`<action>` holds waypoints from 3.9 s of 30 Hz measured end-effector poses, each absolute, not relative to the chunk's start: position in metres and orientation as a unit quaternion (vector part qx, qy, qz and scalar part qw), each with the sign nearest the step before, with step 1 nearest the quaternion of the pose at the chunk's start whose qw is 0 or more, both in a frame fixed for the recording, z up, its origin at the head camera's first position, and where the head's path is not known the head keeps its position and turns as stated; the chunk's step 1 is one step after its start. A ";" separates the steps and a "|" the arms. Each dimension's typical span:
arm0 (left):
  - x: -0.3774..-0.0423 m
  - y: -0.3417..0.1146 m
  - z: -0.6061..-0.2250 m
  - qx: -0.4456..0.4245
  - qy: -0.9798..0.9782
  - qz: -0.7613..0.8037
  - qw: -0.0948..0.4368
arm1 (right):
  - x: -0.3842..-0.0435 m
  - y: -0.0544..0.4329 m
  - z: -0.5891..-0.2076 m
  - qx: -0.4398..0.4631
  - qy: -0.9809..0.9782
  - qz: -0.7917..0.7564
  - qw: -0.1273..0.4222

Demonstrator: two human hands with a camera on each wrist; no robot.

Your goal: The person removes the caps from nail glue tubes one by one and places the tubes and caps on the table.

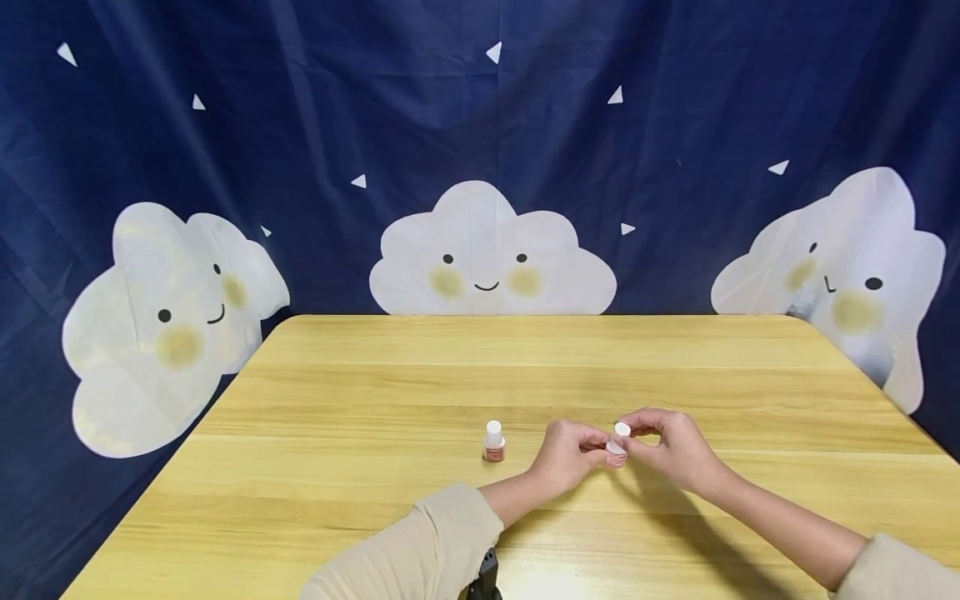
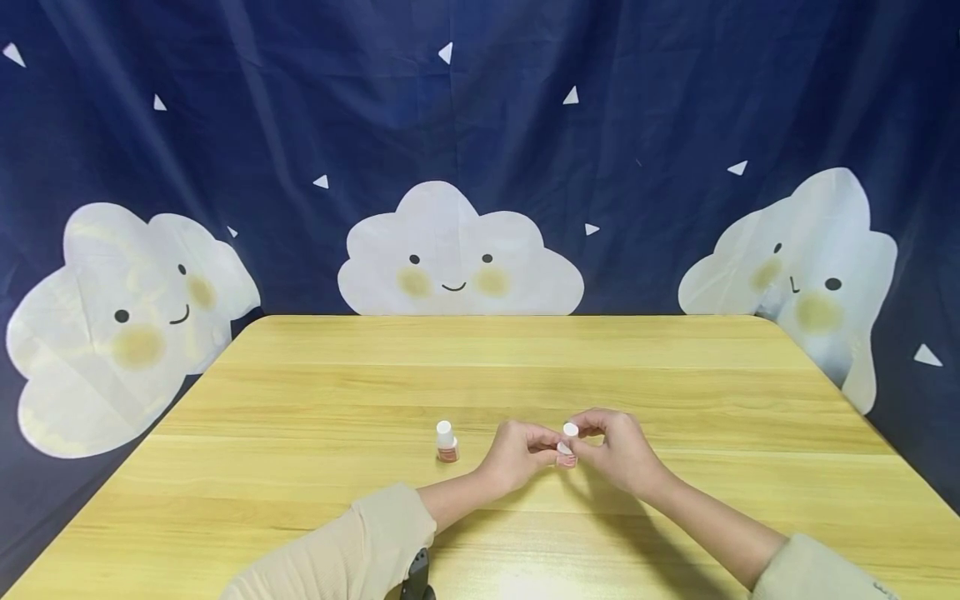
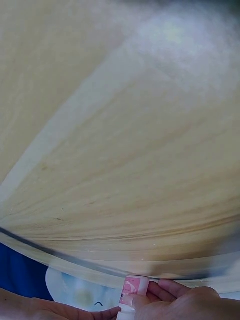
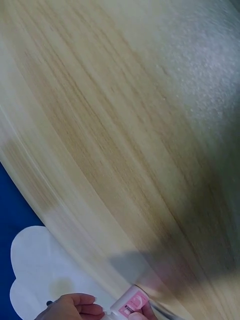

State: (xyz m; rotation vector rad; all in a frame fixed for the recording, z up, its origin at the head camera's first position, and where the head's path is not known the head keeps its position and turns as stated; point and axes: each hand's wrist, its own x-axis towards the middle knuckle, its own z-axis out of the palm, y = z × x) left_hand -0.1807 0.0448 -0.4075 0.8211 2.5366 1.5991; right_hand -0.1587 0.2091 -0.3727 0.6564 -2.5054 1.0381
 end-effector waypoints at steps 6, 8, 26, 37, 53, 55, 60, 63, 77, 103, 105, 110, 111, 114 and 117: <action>-0.181 0.045 -0.407 0.268 0.815 0.513 0.015 | -0.158 0.206 -0.374 0.210 -0.886 0.371 0.183; -0.181 0.045 -0.407 0.269 0.815 0.513 0.016 | -0.158 0.205 -0.374 0.208 -0.884 0.371 0.194; -0.180 0.045 -0.406 0.265 0.812 0.519 0.023 | -0.157 0.205 -0.370 0.206 -0.888 0.360 0.199; -0.181 0.045 -0.408 0.259 0.812 0.522 0.025 | -0.160 0.210 -0.369 0.244 -0.880 0.373 0.167; -0.181 0.045 -0.409 0.261 0.806 0.530 0.021 | -0.160 0.212 -0.363 0.252 -0.876 0.392 0.122; -0.181 0.046 -0.408 0.262 0.806 0.531 0.021 | -0.159 0.212 -0.362 0.244 -0.879 0.392 0.114; -0.181 0.045 -0.409 0.261 0.811 0.523 0.016 | -0.159 0.211 -0.361 0.226 -0.888 0.386 0.106; -0.181 0.045 -0.409 0.260 0.813 0.520 0.016 | -0.159 0.211 -0.360 0.217 -0.891 0.387 0.099; -0.181 0.045 -0.410 0.265 0.812 0.520 0.014 | -0.161 0.214 -0.351 0.220 -0.895 0.386 0.028; -0.181 0.045 -0.409 0.269 0.801 0.534 0.017 | -0.166 0.217 -0.335 0.256 -0.901 0.349 0.011; -0.181 0.044 -0.409 0.268 0.800 0.537 0.021 | -0.166 0.218 -0.333 0.256 -0.902 0.347 0.007; -0.181 0.044 -0.409 0.269 0.800 0.535 0.027 | -0.166 0.220 -0.329 0.251 -0.905 0.342 -0.006; -0.181 0.044 -0.409 0.269 0.801 0.534 0.028 | -0.166 0.220 -0.328 0.250 -0.906 0.340 -0.007; -0.182 0.044 -0.409 0.269 0.803 0.532 0.029 | -0.167 0.220 -0.326 0.249 -0.909 0.335 -0.008; -0.182 0.044 -0.409 0.271 0.800 0.534 0.031 | -0.166 0.221 -0.325 0.248 -0.912 0.326 -0.007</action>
